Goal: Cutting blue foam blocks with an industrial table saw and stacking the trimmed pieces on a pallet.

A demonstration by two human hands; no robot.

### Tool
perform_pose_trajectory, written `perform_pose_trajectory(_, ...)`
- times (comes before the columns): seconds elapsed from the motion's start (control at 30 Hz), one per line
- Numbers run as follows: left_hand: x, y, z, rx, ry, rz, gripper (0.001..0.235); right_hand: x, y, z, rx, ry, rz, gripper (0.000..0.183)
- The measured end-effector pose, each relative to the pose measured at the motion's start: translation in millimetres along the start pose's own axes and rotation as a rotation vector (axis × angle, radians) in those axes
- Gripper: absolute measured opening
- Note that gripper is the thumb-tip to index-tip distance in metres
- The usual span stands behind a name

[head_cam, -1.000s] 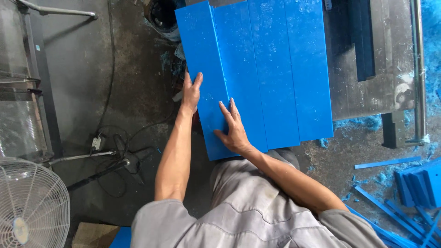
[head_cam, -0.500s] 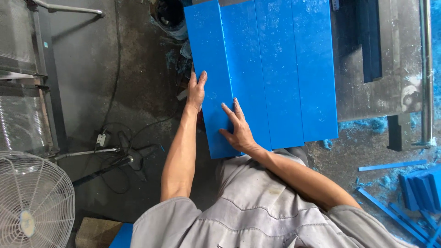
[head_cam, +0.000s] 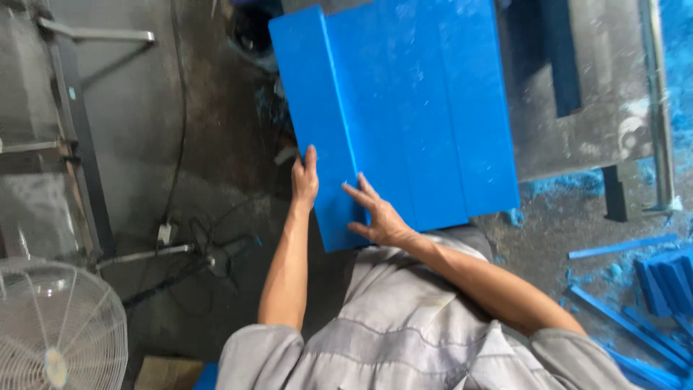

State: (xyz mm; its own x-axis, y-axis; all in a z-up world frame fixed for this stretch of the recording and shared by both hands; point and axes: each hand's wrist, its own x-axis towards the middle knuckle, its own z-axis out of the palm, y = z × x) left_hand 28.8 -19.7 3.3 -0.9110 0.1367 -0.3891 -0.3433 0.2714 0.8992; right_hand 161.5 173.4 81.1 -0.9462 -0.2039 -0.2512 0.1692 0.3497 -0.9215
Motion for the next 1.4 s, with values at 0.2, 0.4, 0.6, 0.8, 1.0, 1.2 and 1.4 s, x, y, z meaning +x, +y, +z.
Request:
perform_pose_trajectory(0.2,11,-29,-2,0.526,0.278,0.035,0.064,-23,33,-61,0.4,-0.006,0.221,0.057)
perform_pose_trajectory(0.4,-33,79,46,0.608,0.396,-0.168,0.058,-119,86,-225,0.624,0.477,0.169,0.044)
perform_pose_trajectory(0.6,-27,75,103,1.009,0.549,0.094,0.07,-207,329,-341,0.345,1.104,0.38,0.03)
perform_pose_trajectory(0.8,10,32,113,0.935,0.718,-0.077,0.069,-196,418,-402,-0.454,1.179,0.564,0.041)
perform_pose_trajectory(1.0,-2,46,134,1.015,0.888,-0.153,0.065,-153,438,-411,-0.509,1.156,0.842,0.044)
perform_pose_trajectory(1.2,-3,62,144,1.011,0.887,-0.202,0.065,-140,441,-399,-0.624,1.235,0.968,0.04)
perform_pose_trajectory(1.4,0,59,141,1.05,0.885,-0.2,0.064,-139,447,-393,-0.777,1.221,1.026,0.034)
